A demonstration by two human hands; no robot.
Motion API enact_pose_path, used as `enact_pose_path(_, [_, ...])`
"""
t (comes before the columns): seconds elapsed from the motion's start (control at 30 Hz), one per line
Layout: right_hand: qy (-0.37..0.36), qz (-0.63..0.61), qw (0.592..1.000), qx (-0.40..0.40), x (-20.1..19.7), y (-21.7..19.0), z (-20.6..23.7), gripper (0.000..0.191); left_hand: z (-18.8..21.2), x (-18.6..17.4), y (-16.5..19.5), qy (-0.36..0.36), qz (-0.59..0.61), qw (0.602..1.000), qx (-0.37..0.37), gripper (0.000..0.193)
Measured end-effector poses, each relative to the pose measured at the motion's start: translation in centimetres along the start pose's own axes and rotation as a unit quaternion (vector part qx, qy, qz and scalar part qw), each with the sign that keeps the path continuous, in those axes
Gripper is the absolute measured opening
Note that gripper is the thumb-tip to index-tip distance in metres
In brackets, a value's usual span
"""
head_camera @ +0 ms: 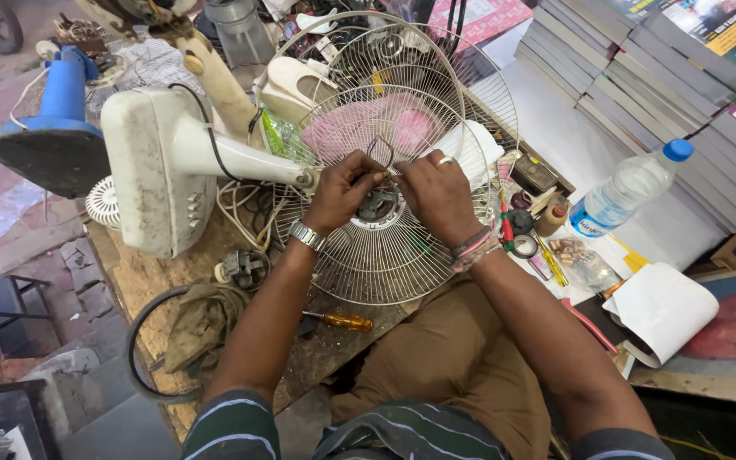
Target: The person uses a screwdriver to adjust components inside the motor housing of a disassembled table fan. They then manipulate and connect small wires within the motor assembly.
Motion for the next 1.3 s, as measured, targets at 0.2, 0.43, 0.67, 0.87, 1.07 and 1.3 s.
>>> enact_pose_path(0.2, [-0.001, 0.011, 0.999, -0.03, 0.8, -0.1, -0.3, 0.012, 0.0, -0.3, 0.1, 0.005, -0.053, 0.999, 0.005, 0.009])
enact_pose_path(0.43, [-0.143, -0.491, 0.825, 0.243, 6.4, 4.8, -0.3, 0.021, 0.0, -0.2, 0.3, -0.004, -0.046, 0.999, -0.015, 0.01])
enact_pose_path(0.67, [0.012, -0.037, 0.999, 0.022, -0.6, -0.1, 0.3, 0.015, 0.0, -0.2, -0.2, 0.008, -0.028, 0.999, -0.026, 0.011])
enact_pose_path(0.87, [0.011, 0.034, 0.997, -0.074, -0.5, -0.9, -0.4, 0.027, 0.2, -0.4, -0.1, 0.021, -0.074, 0.997, -0.029, 0.013])
enact_pose_path(1.07, [-0.15, -0.402, 0.889, 0.159, 6.2, 3.8, -0.8, 0.018, 0.4, -0.4, -0.3, -0.005, -0.017, 1.0, -0.01, 0.009])
enact_pose_path(1.3, [-0.083, -0.238, 0.963, 0.093, 3.3, 2.1, -0.6, 0.02, 0.3, -0.5, -0.9, -0.006, 0.006, 1.0, -0.019, 0.008])
Point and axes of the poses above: each hand's wrist, its own z-axis away from the middle knuckle, its own x-axis out of the palm, y = z × x, the point moved 5 cm from there along -z, towards the middle knuckle, and after that the axes turned 13 degrees about -y, right-handed, at the moved point
